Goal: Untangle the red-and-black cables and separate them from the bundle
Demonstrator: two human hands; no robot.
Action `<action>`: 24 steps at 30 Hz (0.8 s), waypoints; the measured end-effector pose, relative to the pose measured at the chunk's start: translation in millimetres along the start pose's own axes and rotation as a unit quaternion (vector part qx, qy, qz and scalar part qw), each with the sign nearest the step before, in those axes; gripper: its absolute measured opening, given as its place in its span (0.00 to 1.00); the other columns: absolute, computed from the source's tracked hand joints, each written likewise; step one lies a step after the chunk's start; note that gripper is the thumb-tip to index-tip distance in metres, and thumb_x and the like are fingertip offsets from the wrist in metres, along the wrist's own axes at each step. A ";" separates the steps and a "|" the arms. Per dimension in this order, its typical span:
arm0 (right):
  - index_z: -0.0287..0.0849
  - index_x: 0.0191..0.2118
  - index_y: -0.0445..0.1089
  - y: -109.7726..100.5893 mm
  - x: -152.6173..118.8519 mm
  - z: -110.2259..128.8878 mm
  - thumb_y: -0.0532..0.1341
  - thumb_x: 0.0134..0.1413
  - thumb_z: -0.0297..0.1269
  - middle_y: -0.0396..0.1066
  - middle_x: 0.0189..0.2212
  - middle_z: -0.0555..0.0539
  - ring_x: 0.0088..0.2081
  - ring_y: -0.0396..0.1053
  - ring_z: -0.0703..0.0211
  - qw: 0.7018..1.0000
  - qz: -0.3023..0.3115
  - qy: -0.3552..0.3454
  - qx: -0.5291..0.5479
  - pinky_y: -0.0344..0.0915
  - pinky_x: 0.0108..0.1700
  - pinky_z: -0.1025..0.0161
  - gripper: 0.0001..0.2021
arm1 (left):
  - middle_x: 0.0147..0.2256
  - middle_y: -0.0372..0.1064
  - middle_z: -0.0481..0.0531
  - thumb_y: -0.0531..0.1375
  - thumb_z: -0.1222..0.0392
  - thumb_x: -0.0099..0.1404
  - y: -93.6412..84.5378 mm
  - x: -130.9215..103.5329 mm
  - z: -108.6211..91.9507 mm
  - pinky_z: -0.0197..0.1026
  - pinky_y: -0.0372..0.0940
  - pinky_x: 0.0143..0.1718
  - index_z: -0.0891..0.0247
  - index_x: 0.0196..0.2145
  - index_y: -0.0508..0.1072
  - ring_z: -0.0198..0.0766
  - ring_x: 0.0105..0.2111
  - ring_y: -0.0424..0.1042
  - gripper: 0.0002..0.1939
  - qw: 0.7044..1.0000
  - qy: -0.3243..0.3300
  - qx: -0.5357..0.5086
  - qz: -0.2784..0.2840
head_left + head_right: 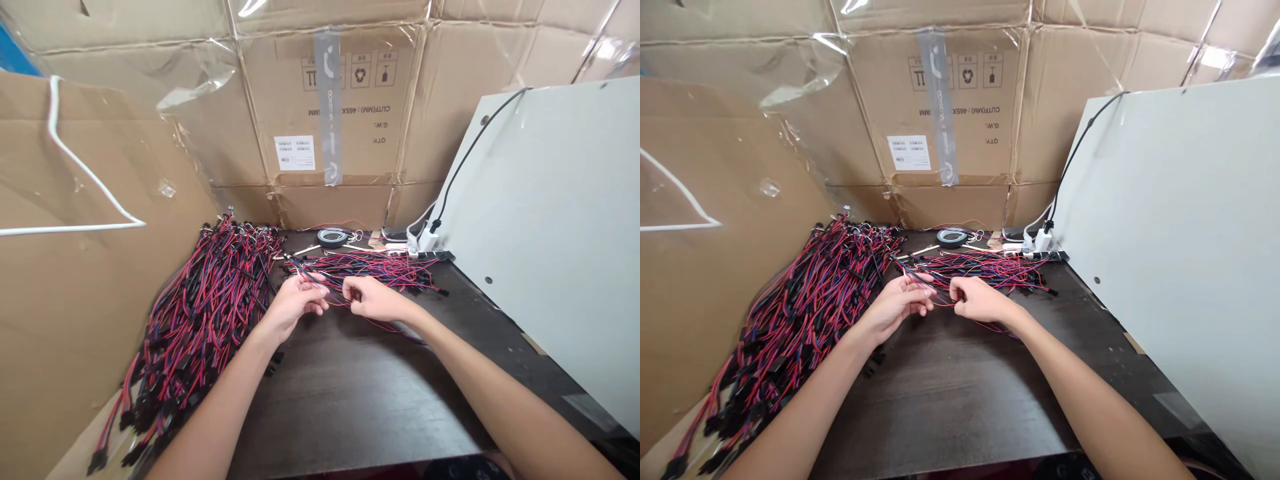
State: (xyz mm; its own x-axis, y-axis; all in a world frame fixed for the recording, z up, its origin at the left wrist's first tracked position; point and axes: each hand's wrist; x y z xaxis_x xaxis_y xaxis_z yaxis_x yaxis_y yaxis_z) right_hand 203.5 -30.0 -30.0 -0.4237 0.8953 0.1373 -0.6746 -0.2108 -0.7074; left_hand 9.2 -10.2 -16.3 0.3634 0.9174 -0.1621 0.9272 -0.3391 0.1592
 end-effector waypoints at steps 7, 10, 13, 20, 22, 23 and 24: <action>0.41 0.27 0.59 0.8 1.8 -3.5 0.55 0.39 0.21 0.62 0.24 0.55 0.26 0.57 0.65 1.000 -0.004 0.006 0.011 0.53 0.29 0.68 0.09 | 0.28 0.74 0.53 0.65 0.75 0.42 1.1 -2.8 -3.8 0.34 0.70 0.27 0.71 0.40 0.68 0.38 0.25 0.74 0.24 0.998 -0.002 -0.061 0.017; 0.41 0.25 0.58 1.4 1.8 -3.6 0.55 0.41 0.21 0.61 0.23 0.55 0.25 0.57 0.66 1.000 -0.003 0.005 0.020 0.53 0.29 0.68 0.08 | 0.31 0.74 0.56 0.65 0.75 0.43 1.4 -2.4 -4.4 0.36 0.71 0.30 0.71 0.38 0.68 0.38 0.27 0.75 0.21 0.997 0.000 -0.071 0.021; 0.41 0.25 0.59 1.7 1.4 -1.6 0.56 0.42 0.20 0.61 0.22 0.55 0.25 0.57 0.66 1.000 0.007 0.002 0.026 0.54 0.29 0.69 0.08 | 0.30 0.74 0.56 0.65 0.74 0.46 -0.2 -1.3 -3.5 0.37 0.72 0.31 0.71 0.36 0.68 0.38 0.26 0.75 0.18 0.998 0.011 -0.065 0.013; 0.40 0.32 0.64 1.6 1.8 1.6 0.57 0.45 0.20 0.64 0.24 0.55 0.25 0.60 0.67 0.999 0.011 0.003 0.039 0.58 0.30 0.69 0.09 | 0.30 0.73 0.55 0.68 0.69 0.47 -2.5 -1.7 -3.9 0.36 0.72 0.28 0.69 0.36 0.67 0.39 0.26 0.75 0.18 0.999 0.018 -0.048 0.015; 0.40 0.31 0.65 1.0 1.5 2.1 0.57 0.47 0.21 0.64 0.24 0.54 0.26 0.61 0.66 0.999 0.014 -0.001 0.042 0.58 0.31 0.69 0.07 | 0.28 0.73 0.53 0.68 0.69 0.47 -2.0 -2.3 -3.9 0.35 0.71 0.26 0.70 0.38 0.67 0.38 0.25 0.74 0.20 0.999 0.029 -0.033 0.016; 0.39 0.30 0.65 0.6 1.3 2.5 0.57 0.48 0.21 0.64 0.24 0.54 0.26 0.60 0.66 0.999 0.015 -0.005 0.042 0.58 0.32 0.69 0.06 | 0.27 0.72 0.53 0.68 0.68 0.47 -1.8 -2.4 -3.6 0.34 0.70 0.25 0.70 0.38 0.67 0.38 0.24 0.74 0.20 0.999 0.036 -0.021 0.013; 0.39 0.29 0.66 0.3 1.1 2.8 0.57 0.48 0.22 0.64 0.23 0.54 0.26 0.60 0.66 0.999 0.017 -0.009 0.043 0.57 0.32 0.68 0.06 | 0.26 0.72 0.52 0.67 0.68 0.48 -1.8 -2.4 -3.1 0.34 0.69 0.23 0.70 0.39 0.67 0.37 0.23 0.73 0.20 0.999 0.039 -0.009 0.009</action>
State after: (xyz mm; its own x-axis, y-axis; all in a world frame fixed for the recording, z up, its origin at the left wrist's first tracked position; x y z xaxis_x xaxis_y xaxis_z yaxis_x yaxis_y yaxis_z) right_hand 201.2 -30.2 -28.1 -0.4572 0.8804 0.1264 -0.7085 -0.2745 -0.6502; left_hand 6.4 -11.2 -13.2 0.3705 0.9252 -0.0820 0.9187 -0.3520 0.1792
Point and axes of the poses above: each hand's wrist, its own x-axis towards the middle knuckle, its own y-axis out of the palm, z = x × y
